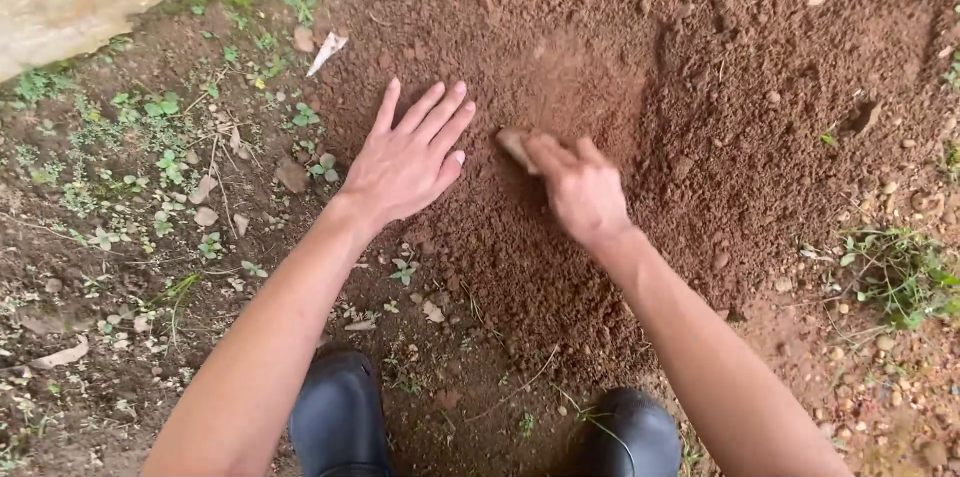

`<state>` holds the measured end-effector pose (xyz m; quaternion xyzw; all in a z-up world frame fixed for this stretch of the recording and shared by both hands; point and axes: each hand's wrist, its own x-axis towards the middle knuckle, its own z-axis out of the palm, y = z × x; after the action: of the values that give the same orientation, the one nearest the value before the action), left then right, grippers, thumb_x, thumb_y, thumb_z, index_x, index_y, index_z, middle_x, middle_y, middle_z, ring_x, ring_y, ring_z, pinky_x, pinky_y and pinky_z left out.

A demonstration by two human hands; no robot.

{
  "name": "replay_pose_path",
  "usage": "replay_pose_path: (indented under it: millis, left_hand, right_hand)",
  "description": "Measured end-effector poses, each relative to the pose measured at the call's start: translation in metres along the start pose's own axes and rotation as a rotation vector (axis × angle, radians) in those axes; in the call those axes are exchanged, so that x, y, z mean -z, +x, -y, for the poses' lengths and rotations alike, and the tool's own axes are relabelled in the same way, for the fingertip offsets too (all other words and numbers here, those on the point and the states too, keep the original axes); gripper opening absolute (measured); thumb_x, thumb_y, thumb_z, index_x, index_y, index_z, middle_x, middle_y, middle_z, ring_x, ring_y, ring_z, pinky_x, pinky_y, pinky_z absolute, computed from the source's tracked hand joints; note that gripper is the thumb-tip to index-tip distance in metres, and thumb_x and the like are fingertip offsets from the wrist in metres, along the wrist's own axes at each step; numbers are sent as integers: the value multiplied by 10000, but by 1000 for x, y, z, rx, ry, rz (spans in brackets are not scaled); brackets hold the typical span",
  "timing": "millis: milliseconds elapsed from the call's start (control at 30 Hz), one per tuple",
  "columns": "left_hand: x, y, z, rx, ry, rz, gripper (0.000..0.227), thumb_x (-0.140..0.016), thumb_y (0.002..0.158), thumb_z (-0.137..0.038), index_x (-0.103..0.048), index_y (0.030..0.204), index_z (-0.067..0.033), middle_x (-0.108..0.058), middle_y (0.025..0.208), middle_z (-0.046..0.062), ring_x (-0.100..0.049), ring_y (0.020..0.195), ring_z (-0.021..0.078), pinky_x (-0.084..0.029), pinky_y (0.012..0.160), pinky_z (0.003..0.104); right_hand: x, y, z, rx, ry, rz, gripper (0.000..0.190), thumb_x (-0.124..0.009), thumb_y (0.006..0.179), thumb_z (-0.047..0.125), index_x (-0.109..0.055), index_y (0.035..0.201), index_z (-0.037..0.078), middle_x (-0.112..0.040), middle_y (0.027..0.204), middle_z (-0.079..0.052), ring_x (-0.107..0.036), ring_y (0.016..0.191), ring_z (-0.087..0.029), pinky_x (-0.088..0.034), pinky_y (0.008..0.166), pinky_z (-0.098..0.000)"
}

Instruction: Level soil manually using a small scraping tool and hands.

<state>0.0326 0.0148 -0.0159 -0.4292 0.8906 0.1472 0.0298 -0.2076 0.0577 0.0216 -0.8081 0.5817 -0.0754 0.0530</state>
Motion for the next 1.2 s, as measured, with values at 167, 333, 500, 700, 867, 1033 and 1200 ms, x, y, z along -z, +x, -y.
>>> replay_pose_path:
  millis: [167, 333, 500, 700, 867, 1033, 1200]
  left_hand:
    - [-2, 14, 3, -123, 127, -2, 603, -278, 1006, -406, -242, 1571, -201, -240, 1629, 29, -235, 1482, 218, 5, 1211, 563]
    - [4, 8, -6, -88, 123, 79, 595, -223, 1009, -437, -243, 1561, -216, -193, 1639, -2, -173, 1497, 192, 44, 1211, 544]
    - [1, 0, -7, -78, 111, 66, 592, -220, 1024, -448, -241, 1562, -203, -167, 1647, 7, -140, 1507, 197, 47, 1210, 546]
    - [1, 11, -6, -72, 39, 99, 597, -234, 1019, -434, -209, 1573, -212, -157, 1648, 0, -164, 1501, 192, 45, 1209, 552]
    - [4, 31, -15, -109, 42, 61, 594, -234, 1021, -422, -239, 1571, -198, -184, 1648, 9, -175, 1503, 188, 56, 1202, 542]
    - [12, 41, -18, -130, 22, 38, 590, -258, 1025, -409, -231, 1575, -195, -179, 1650, 16, -183, 1504, 198, 42, 1208, 552]
    - [25, 36, -25, -120, 23, 22, 585, -243, 1023, -416, -257, 1564, -195, -195, 1644, 24, -179, 1503, 194, 47, 1205, 548]
  right_hand:
    - [33, -26, 15, 177, 136, 354, 257, -503, 994, 108, -693, 1149, 183, -766, 1027, -40, -696, 944, -222, -612, 798, -298]
    - [87, 14, 10, 93, 115, 661, 213, -493, 1022, 136, -694, 1093, 143, -755, 875, -90, -708, 764, -199, -630, 667, -283]
    - [67, 58, -49, -97, -53, 549, 240, -416, 1078, 195, -650, 1066, 144, -693, 797, -61, -707, 674, -191, -608, 577, -324]
    - [17, 53, -67, -87, -211, 401, 225, -521, 1061, 348, -592, 1002, 143, -702, 875, -83, -727, 857, -252, -629, 695, -384]
    - [39, 51, -55, -61, -105, 564, 205, -521, 1047, 225, -625, 1061, 49, -724, 949, -199, -753, 786, -301, -645, 678, -399]
    - [31, 39, -52, -76, -96, 616, 212, -511, 1043, 228, -621, 1057, 46, -725, 946, -211, -754, 780, -307, -646, 665, -401]
    - [23, 21, -41, -88, -155, 597, 254, -491, 1048, 258, -616, 1136, 56, -730, 893, -179, -743, 655, -246, -638, 554, -323]
